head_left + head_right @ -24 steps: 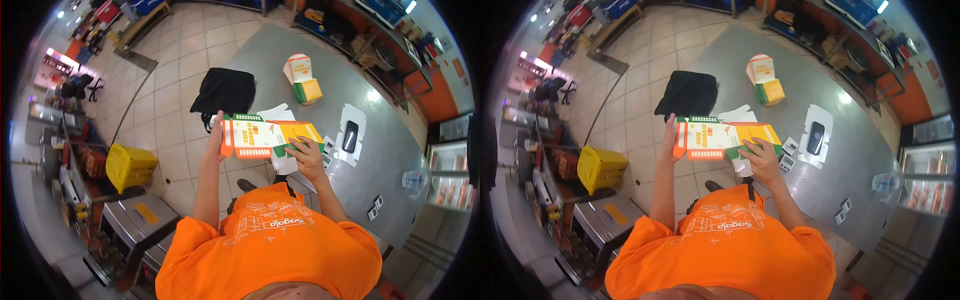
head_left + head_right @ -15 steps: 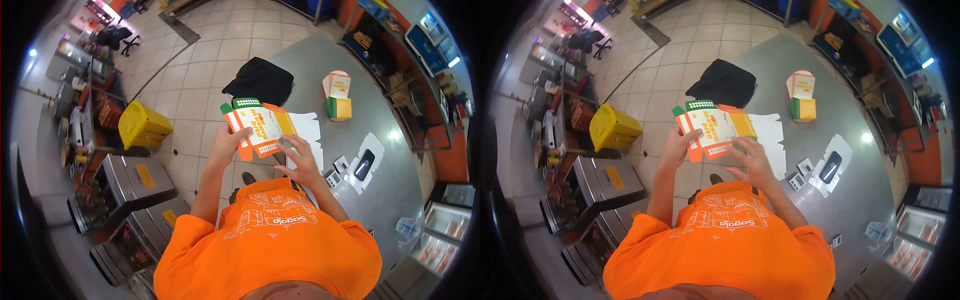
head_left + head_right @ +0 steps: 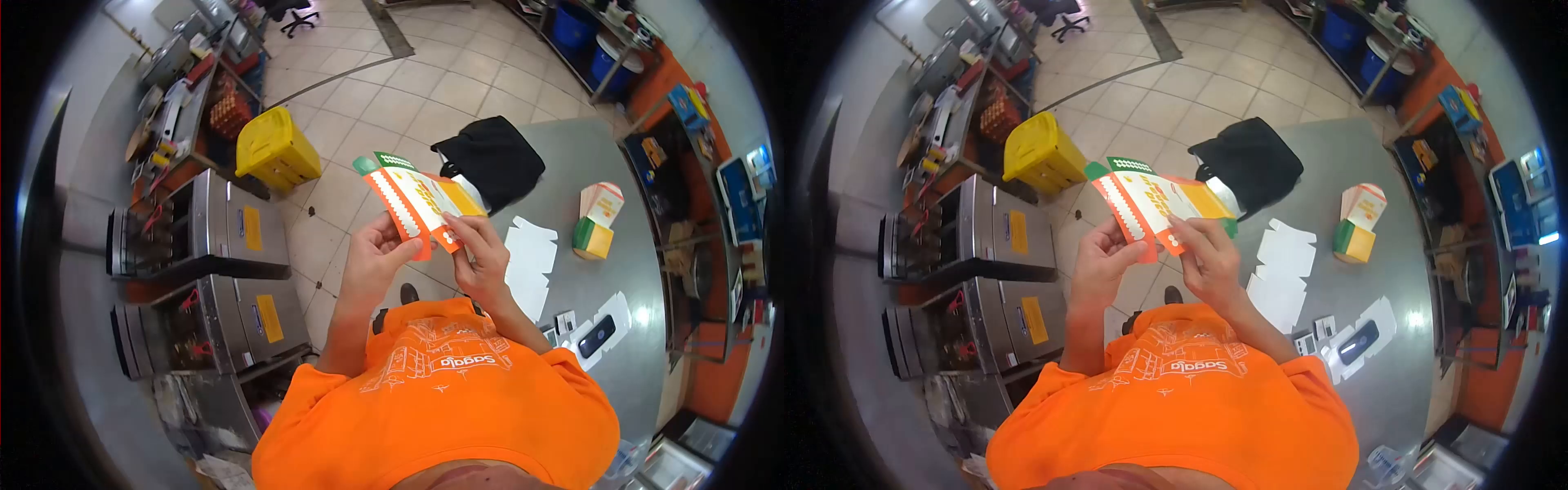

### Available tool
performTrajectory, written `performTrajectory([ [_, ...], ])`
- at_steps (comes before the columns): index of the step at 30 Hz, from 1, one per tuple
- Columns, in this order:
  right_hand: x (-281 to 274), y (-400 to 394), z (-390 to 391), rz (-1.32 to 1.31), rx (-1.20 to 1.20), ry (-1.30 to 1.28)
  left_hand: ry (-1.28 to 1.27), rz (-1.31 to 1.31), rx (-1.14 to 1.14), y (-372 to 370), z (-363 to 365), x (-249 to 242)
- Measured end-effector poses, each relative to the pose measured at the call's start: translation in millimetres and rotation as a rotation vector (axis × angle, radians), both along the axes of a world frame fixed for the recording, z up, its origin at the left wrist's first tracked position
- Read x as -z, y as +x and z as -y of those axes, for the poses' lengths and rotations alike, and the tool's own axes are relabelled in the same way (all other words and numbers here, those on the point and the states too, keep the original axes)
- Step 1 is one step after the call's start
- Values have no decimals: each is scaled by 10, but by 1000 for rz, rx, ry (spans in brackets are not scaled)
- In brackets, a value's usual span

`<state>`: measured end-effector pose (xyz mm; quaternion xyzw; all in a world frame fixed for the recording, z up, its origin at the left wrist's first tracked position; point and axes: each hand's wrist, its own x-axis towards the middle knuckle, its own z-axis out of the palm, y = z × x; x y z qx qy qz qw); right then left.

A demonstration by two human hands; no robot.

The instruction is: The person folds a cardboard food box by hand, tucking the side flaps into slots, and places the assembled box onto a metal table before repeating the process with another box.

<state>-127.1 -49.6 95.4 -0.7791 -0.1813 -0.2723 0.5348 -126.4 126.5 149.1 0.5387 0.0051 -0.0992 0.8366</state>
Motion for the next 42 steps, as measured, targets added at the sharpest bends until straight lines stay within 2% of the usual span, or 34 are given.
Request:
performTrajectory([
  [3, -40, 65, -103, 176, -65, -1, 138, 93, -250, -82, -86, 60],
  [6, -231, 37, -254, 98, -119, 55, 391, 189, -563, -198, -1, 148],
  [9, -291, 66, -332, 69, -172, 97, 608, 506, -833, -301, 80, 191],
  [10, -320, 49, -344, 40, -193, 124, 794, 598, -861, -329, 69, 126],
  [13, -384, 57, -365, 77, -248, 129, 737, 722, -836, -375, 73, 78],
  [18, -425, 21, -321, 103, -319, 145, 633, 738, -761, -452, 133, -58],
  [22, -462, -18, -242, 67, -335, 196, 495, 857, -735, -367, 155, 74],
  [29, -498, -78, -156, 51, -328, 201, 421, 789, -667, -378, 255, 135],
  [33, -516, -46, 21, -228, -478, 269, 381, 739, -685, -389, 360, 149],
  [34, -517, -64, 11, -351, -520, 491, 358, 724, -694, -387, 391, 154],
  [37, -480, -34, 36, -341, -528, 524, 587, 883, -677, -345, 357, 195],
  [40, -504, -45, -13, -305, -484, 516, 526, 849, -704, -342, 470, 185],
  [42, -501, -52, -54, -275, -436, 516, 659, 852, -740, -356, 525, 242],
])
